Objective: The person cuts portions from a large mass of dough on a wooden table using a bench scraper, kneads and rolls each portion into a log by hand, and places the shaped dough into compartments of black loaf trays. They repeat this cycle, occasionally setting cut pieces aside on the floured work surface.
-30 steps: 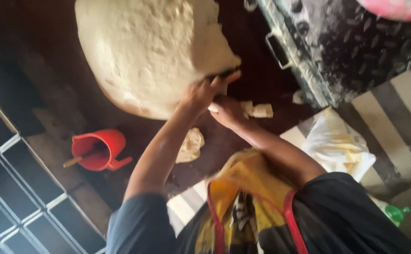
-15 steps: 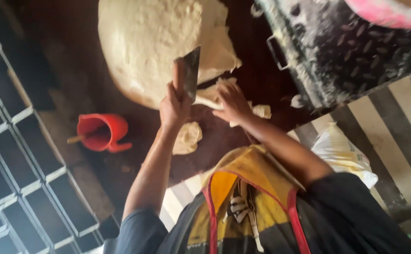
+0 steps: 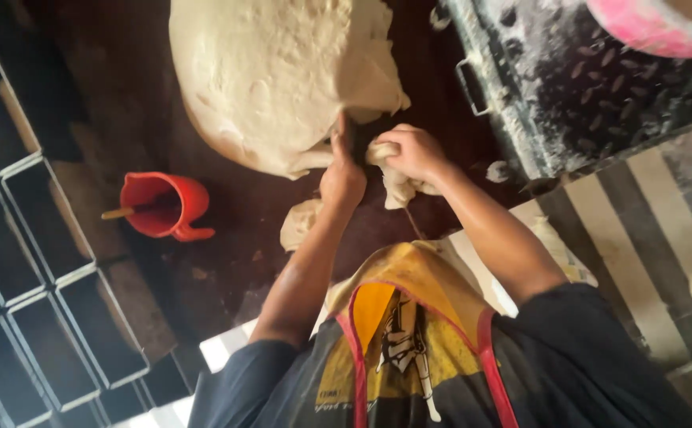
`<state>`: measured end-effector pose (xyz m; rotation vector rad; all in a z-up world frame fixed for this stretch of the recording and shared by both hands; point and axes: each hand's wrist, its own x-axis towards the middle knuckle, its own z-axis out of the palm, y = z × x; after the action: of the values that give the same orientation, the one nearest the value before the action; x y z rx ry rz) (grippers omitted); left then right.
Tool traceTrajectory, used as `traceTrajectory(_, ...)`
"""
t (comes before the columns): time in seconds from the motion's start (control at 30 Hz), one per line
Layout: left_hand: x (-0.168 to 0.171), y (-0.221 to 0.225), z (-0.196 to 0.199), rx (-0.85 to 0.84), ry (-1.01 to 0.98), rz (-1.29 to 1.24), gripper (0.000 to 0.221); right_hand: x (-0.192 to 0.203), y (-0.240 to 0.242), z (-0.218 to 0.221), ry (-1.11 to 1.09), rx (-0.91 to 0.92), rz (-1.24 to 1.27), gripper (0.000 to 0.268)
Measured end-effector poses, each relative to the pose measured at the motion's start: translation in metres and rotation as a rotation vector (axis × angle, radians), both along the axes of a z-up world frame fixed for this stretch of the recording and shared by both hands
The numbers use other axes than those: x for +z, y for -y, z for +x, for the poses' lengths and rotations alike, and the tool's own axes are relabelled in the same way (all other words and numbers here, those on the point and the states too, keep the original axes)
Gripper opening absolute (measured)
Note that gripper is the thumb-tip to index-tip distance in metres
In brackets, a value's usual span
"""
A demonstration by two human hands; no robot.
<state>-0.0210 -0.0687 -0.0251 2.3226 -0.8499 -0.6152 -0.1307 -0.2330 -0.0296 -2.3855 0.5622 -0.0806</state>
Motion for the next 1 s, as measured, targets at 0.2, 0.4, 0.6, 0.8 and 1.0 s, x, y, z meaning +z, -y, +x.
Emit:
traceTrajectory(0.2,-0.017,-0.062,-0.017,-0.188,0.205,-0.618,0.087,0.147,-0.026,-0.089,0.730,-0.124,-0.175,0.022)
traceTrajectory(0.4,-0.057,-0.101,-0.046,-0.075,-0.108,-0.171,0.078,0.121,-0.018,-0.155,0.927,-0.634,-0.651,0.028)
traceTrajectory(0.6,-0.041,-0.097,-0.052,-0.350,0.037,-0.615,0.072,0.085,0.002,-0.159,0.389,-0.702,-0.981,0.055)
traceTrajectory(0.8,-0.048,-0.109,-0.065,-0.323,-0.081,-0.174,0.076,0.122,-0.026,-0.164,0.363,-0.720,-0.827,0.049)
traceTrajectory(1.0,-0.046,-0.105,-0.092,-0.251,-0.040,-0.297,0.073,0.126,0.018,-0.184,0.142,-0.680,-0.775,0.049)
